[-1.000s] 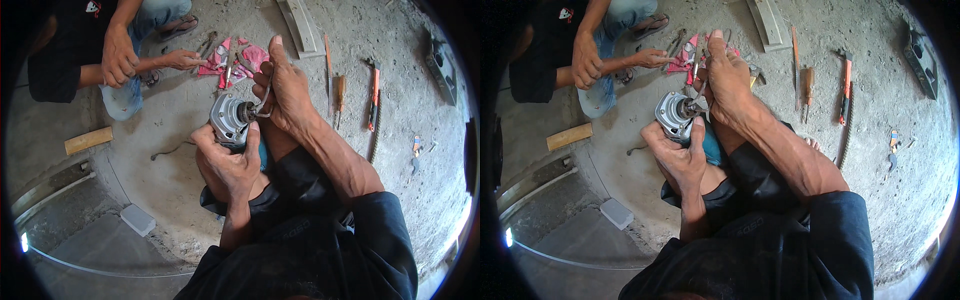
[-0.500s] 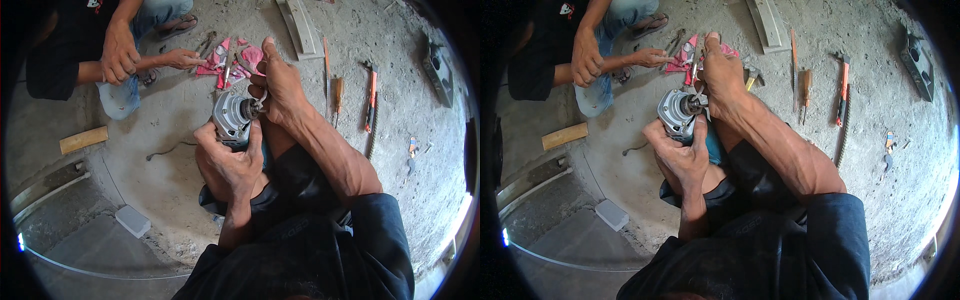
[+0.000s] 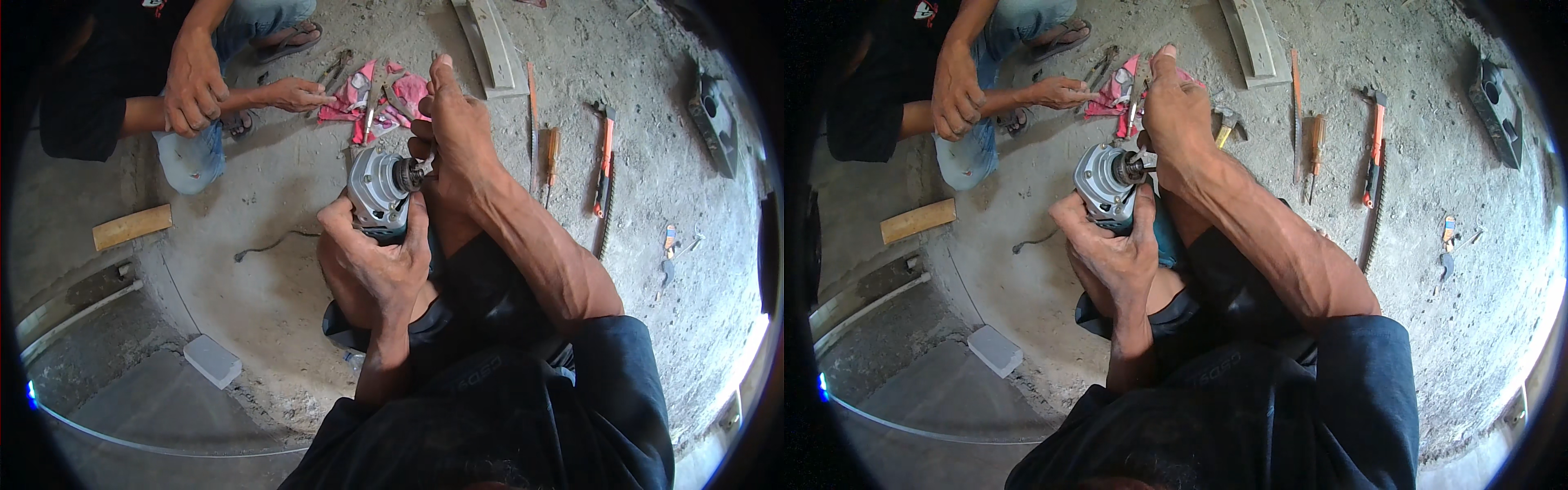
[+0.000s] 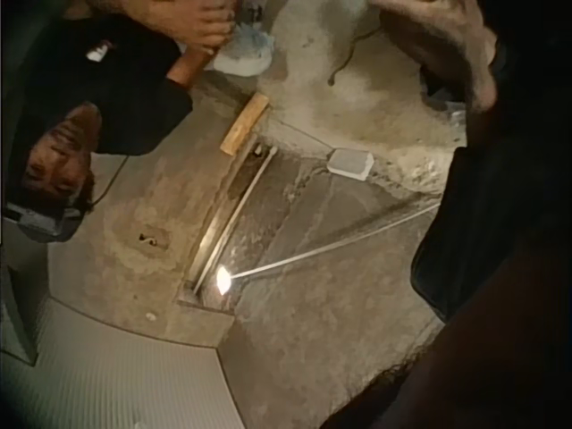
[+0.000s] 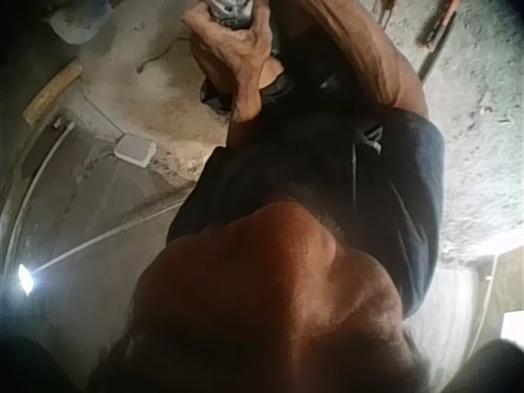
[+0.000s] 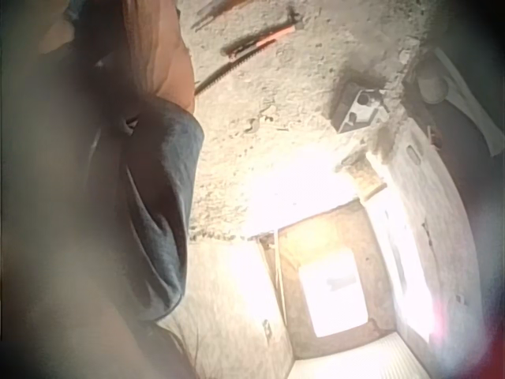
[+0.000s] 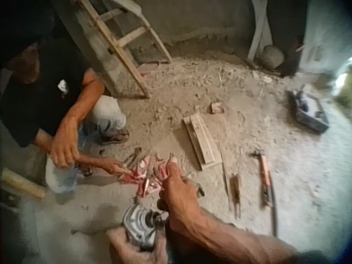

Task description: The person uses a screwdriver and pliers to dismantle an angle grinder, removing a component from the tool head while another person assists by holding parts.

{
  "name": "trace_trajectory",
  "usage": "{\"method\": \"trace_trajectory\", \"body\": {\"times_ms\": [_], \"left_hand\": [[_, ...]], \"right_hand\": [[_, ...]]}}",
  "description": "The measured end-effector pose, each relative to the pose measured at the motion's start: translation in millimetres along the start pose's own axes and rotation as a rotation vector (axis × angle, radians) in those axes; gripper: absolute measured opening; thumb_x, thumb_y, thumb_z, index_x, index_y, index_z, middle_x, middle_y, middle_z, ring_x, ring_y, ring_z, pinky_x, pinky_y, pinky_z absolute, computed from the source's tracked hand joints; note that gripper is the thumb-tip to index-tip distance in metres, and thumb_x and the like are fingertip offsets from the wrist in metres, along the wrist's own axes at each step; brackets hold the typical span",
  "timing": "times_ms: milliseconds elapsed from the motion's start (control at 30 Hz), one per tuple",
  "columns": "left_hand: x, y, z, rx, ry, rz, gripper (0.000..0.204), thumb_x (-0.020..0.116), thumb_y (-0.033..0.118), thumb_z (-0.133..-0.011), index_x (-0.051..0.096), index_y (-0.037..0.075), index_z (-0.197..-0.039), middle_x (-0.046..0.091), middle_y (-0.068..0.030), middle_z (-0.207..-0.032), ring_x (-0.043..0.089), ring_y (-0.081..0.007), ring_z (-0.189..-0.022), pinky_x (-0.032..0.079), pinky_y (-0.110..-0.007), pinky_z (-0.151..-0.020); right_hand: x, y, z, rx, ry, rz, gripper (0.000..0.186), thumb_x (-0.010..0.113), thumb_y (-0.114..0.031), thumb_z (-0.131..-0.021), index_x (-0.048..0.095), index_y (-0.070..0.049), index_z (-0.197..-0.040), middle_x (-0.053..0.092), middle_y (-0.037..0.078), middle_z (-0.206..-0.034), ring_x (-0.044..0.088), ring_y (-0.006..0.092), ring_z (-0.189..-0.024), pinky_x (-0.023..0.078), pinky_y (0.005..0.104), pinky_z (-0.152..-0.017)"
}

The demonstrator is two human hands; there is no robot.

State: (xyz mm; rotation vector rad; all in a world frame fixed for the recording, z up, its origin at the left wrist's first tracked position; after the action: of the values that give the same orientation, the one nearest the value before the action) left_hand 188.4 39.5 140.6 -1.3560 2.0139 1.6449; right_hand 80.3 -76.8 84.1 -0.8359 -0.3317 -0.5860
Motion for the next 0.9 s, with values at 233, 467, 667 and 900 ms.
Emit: {"method": "trace_trajectory", "body": {"times_ms": [233,467,667,900], "left_hand": [[1,1,2,0.019,0.023,0.001,0.054,0.086,0.016,-0.078,0.047,-0.003,-0.11,0.057,-0.0182,-0.097,0.061,-0.0277,-0.082,0.05,-0.04,-0.075],[1,0,2,-0.05,-0.004,-0.021,0.055,0.086,0.017,-0.078,0.047,-0.003,-0.111,0.056,-0.019,-0.099,0.061,-0.0288,-0.088,0.049,-0.042,-0.079],[1,-2,0,-0.057,0.017,-0.027,0.057,0.086,0.018,-0.077,0.046,-0.003,-0.112,0.056,-0.0194,-0.098,0.06,-0.0326,-0.087,0.049,-0.045,-0.08],[-1,-5,-4,-0.002,0.037,0.108,0.056,0.086,0.02,-0.078,0.046,-0.002,-0.111,0.057,-0.0177,-0.091,0.062,-0.031,-0.079,0.05,-0.042,-0.073]], "right_hand": [[4,-3,-3,0.013,0.019,0.044,0.044,0.062,-0.049,-0.097,0.057,-0.005,-0.097,0.049,0.002,-0.082,0.046,0.0158,-0.066,0.038,0.033,-0.054],[-3,7,-7,0.037,0.051,0.029,0.044,0.056,-0.051,-0.099,0.057,-0.007,-0.1,0.051,0.003,-0.087,0.046,0.0161,-0.066,0.038,0.0333,-0.054],[2,10,-7,0.11,-0.044,0.025,0.036,0.051,-0.045,-0.102,0.052,-0.009,-0.103,0.045,-0.003,-0.077,0.038,0.0102,-0.056,0.03,0.0282,-0.05],[9,13,-5,0.215,-0.159,-0.143,0.028,0.045,-0.039,-0.105,0.045,-0.012,-0.097,0.033,-0.008,-0.064,0.03,0.0079,-0.051,0.026,0.026,-0.047]]}}
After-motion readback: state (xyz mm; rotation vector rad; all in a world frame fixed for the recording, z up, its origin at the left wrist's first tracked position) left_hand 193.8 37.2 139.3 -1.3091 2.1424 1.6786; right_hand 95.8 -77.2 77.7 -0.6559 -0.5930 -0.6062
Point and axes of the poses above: each hand's wrist, its own z-axis away from the middle knuckle, its own x-axis out of the palm, y = z × x, the point moved 7 cm from there along -z, towards the middle knuckle
